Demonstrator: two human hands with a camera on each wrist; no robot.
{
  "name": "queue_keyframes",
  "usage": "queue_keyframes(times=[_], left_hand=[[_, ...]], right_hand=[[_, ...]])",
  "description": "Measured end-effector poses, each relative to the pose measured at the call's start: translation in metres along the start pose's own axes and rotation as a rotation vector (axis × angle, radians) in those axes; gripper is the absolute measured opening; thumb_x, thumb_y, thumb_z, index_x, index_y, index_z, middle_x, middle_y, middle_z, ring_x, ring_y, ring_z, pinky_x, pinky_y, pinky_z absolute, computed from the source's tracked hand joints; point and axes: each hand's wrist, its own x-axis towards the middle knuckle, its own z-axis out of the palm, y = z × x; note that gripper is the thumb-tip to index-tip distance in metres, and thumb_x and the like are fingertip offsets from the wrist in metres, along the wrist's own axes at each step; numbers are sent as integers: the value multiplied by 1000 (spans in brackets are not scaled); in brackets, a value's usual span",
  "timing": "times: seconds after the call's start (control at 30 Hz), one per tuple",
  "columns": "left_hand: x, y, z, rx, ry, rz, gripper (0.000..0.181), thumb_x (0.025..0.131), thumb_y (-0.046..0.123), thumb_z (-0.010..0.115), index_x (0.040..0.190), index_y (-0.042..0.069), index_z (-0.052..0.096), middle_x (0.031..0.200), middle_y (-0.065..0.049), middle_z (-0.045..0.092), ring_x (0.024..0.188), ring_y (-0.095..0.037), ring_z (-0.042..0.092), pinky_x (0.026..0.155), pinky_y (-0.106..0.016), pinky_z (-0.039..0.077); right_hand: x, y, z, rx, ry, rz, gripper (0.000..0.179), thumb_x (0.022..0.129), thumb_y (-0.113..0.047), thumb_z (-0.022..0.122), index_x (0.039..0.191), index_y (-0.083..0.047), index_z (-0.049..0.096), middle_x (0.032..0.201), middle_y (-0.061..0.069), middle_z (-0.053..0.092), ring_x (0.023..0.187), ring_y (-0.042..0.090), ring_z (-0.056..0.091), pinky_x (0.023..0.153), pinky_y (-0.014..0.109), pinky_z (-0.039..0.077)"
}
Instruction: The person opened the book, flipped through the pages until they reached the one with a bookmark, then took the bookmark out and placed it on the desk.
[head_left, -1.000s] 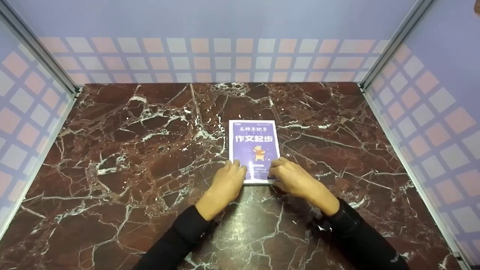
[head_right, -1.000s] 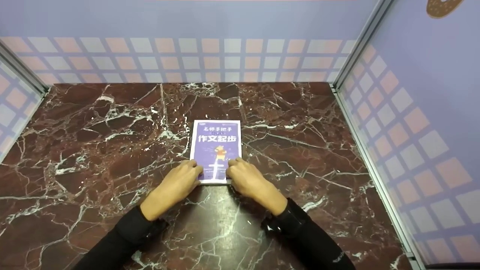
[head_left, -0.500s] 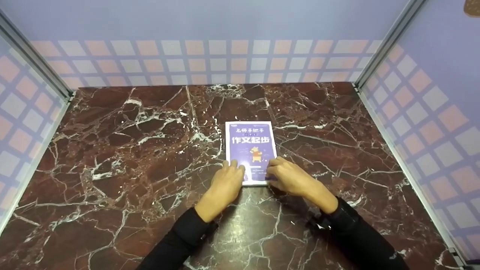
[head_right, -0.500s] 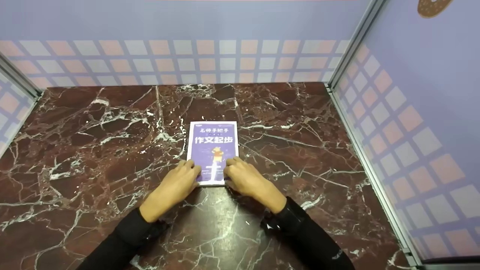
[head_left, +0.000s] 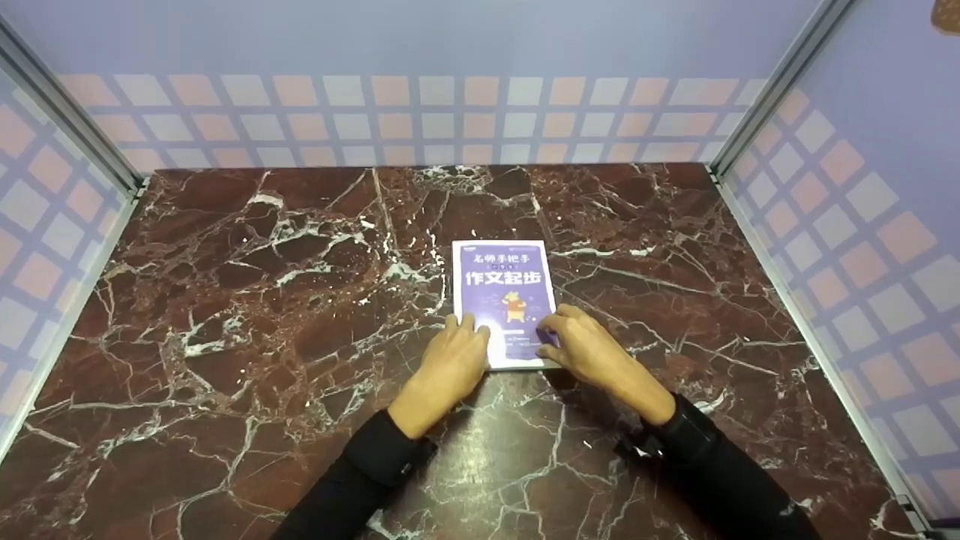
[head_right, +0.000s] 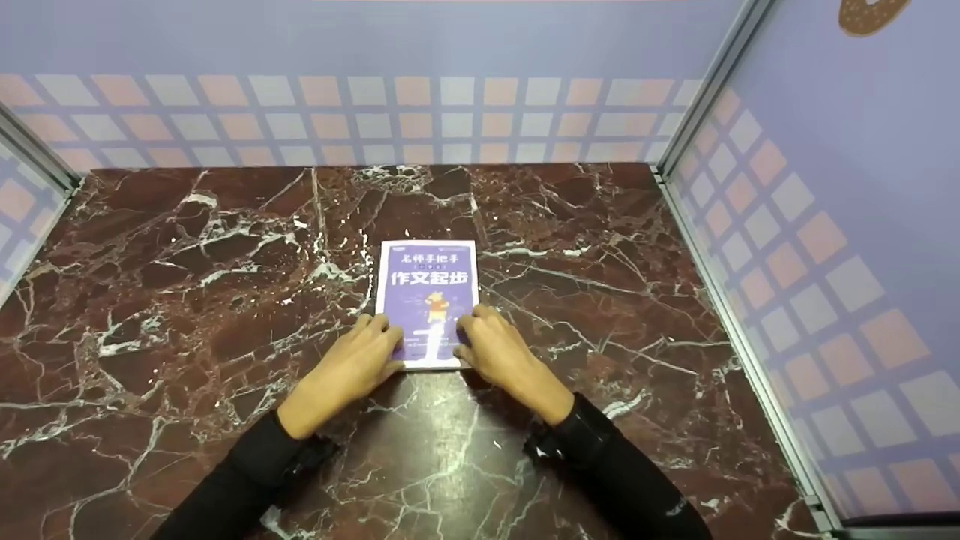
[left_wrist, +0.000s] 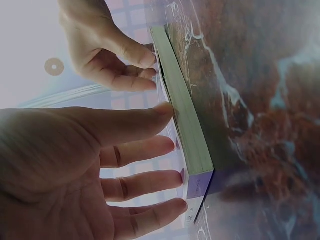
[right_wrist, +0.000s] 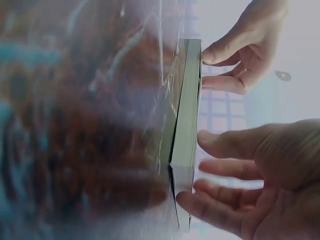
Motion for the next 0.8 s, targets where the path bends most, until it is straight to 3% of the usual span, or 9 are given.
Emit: queue_keyframes(times=[0.1,0.23,0.47,0.8], left_hand=[[2,0,-2,7,-35,-16,27,90,17,78,103,-3,67,107,-22,61,102,-37,57,80,-45,59],[4,-2,-3,10,-63,-33,31,91,22,79,106,-3,68,111,-22,61,106,-35,56,84,-44,59],[4,-1,-2,27,-16,3,33,91,25,80,105,-3,70,110,-21,62,106,-34,57,84,-42,59],[2,5,2,25,-10,46,33,94,26,76,109,-2,71,104,-15,63,94,-28,61,78,-41,59]], right_hand=[[0,0,0,28,25,92,38,80,-15,88,108,5,71,91,12,61,77,27,59,69,44,56],[0,-1,0,38,33,199,46,82,-19,87,113,8,67,91,15,61,78,29,60,69,47,56],[0,-4,0,-6,-32,346,46,92,-32,79,115,5,67,99,20,66,88,40,67,77,56,57],[-2,-7,1,-135,-101,366,44,97,-42,70,102,2,68,89,18,63,76,40,67,63,55,57]])
